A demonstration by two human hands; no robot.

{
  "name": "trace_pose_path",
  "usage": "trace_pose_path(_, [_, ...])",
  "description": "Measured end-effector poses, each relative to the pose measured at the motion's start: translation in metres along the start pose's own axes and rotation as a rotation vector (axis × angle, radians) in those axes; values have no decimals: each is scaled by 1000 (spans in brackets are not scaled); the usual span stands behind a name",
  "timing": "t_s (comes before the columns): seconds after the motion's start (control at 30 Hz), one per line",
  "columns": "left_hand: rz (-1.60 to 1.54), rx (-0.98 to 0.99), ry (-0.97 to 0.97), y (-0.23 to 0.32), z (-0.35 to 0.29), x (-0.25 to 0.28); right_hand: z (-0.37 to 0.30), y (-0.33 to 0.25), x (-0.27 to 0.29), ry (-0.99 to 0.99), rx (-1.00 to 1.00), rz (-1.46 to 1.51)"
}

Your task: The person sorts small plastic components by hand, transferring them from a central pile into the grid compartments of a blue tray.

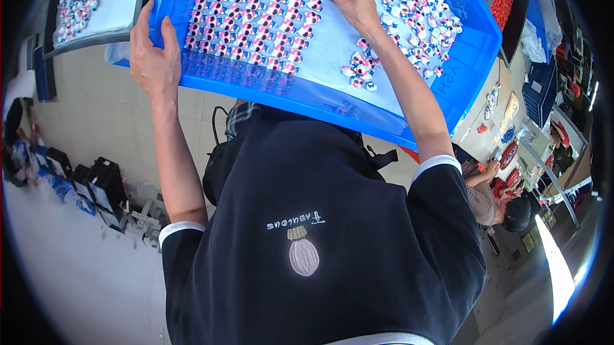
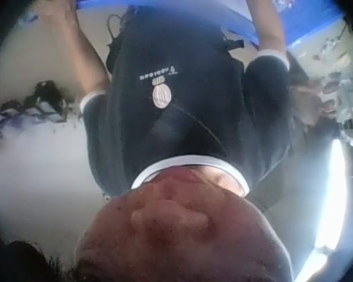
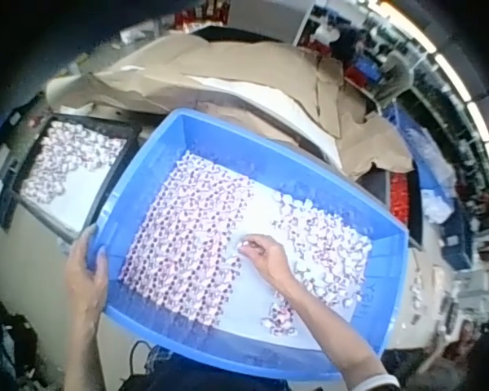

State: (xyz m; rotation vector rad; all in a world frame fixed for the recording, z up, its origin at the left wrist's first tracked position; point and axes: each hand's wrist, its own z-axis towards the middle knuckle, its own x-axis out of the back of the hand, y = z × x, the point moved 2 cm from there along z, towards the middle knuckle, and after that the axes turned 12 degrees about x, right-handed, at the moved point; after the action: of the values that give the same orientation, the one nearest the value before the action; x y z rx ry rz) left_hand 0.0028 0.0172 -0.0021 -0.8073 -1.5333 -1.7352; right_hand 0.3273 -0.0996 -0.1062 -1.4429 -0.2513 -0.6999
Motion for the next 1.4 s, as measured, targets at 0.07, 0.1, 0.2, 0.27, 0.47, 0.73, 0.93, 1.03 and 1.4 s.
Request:
trace_pose_path(0.07, [3,-54,25,-1,0,-1,0,4,-9,-12,-89,116])
trace_pose_path(0.1, [3,-52,28,0,0,0,0,7,-12,-26,-181,230])
trace_pose_path(0.2, [5,-47,33,-1,-1,1,-7,-2,-4,-25,-239,184])
trace_pose_path(0.27, [3,-29,24,-2,-1,1,-10,3,2,-35,-171,50])
trace_pose_path(0.47, [8,-51,31,-1,0,0,-7,-2,-3,-77,-31,-28])
trace_pose_path(0.73, [-17,8,9,-3,-1,1,-14,-15,19,-119,95,-111])
trace_pose_path(0.93, [-10,0,8,0,0,1,-12,-31,2,-133,117,-188])
trace_pose_path(1.03, [-11,7,5,0,-1,1,-13,-29,-4,-170,95,-220])
trace_pose_path(1.4, [18,-40,43,-6,0,-1,-52,-45,-17,-269,252,-294])
